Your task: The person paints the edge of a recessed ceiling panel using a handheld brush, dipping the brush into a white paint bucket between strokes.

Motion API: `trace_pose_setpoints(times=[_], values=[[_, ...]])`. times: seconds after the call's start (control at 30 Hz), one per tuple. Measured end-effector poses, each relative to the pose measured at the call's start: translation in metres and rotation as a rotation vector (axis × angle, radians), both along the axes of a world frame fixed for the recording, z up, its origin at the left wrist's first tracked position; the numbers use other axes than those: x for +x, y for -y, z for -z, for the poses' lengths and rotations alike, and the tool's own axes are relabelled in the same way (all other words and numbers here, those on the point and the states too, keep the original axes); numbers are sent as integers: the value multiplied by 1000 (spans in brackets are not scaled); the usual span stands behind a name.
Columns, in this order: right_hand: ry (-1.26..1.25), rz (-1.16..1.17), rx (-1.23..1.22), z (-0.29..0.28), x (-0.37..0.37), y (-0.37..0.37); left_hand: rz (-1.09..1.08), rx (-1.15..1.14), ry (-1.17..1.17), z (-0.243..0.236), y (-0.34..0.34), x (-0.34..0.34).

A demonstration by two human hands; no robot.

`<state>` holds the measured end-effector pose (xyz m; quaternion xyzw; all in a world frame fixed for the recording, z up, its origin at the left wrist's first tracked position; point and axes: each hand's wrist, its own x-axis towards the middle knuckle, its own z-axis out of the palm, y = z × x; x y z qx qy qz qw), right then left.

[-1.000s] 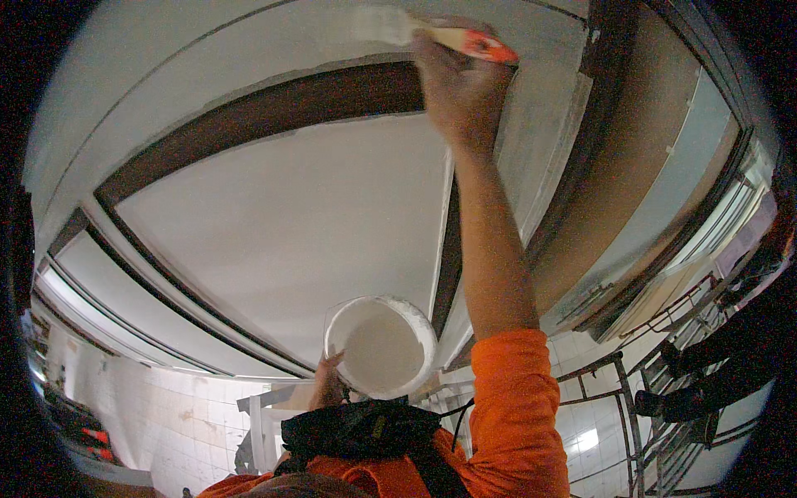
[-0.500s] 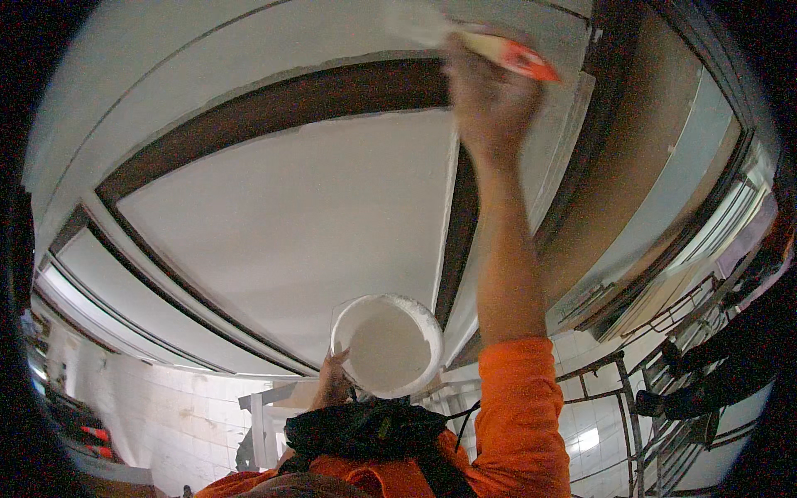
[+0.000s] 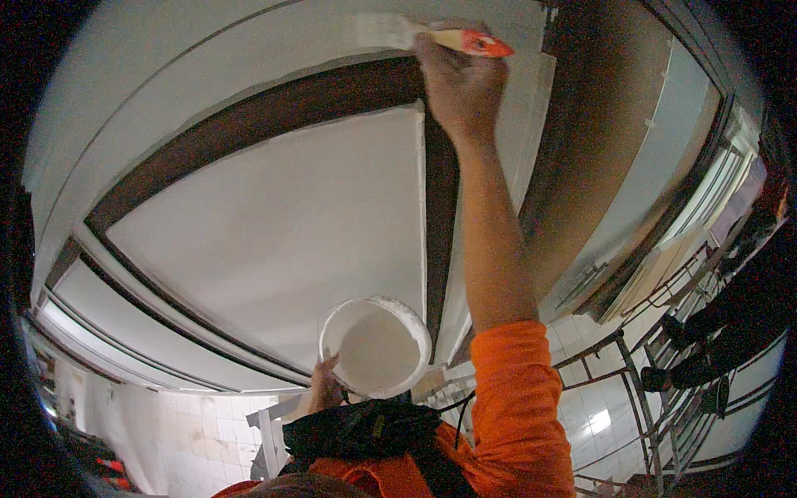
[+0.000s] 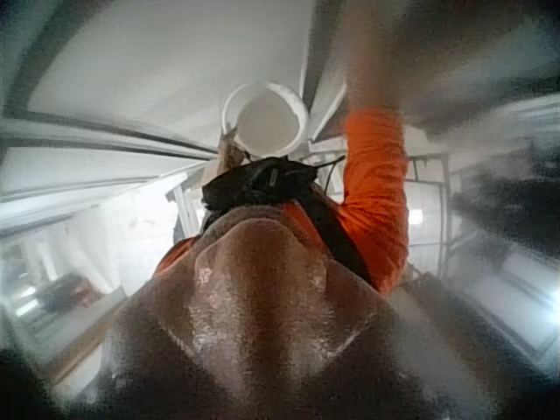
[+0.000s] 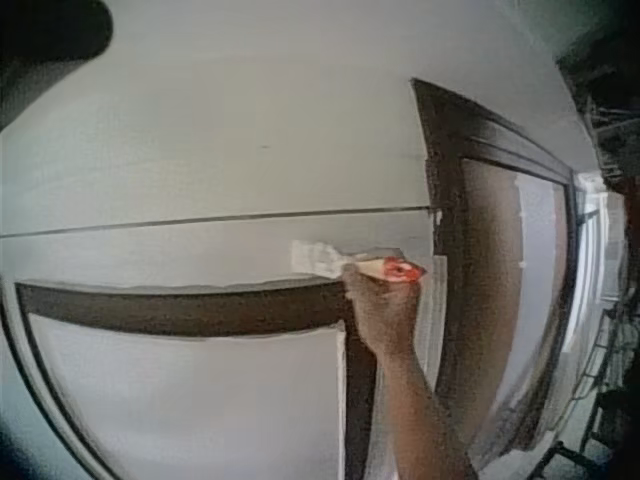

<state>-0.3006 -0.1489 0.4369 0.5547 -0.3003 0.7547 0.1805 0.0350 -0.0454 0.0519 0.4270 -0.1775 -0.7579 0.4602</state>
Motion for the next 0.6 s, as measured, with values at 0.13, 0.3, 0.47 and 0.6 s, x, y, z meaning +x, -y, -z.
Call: trace_pose_setpoints(times=[0.13, 0.3, 0.47, 0.6], values=[[66, 86, 82, -3, -56, -33, 68, -55, -12, 13, 3, 7], [93, 504, -24, -1, -89, -61, 39, -30, 56, 1, 1, 0], [116, 263, -62, 2, -67, -46, 127, -249, 270, 31, 5, 13], [5, 139, 66, -1, -43, -37, 4, -75, 44, -5, -4, 2]])
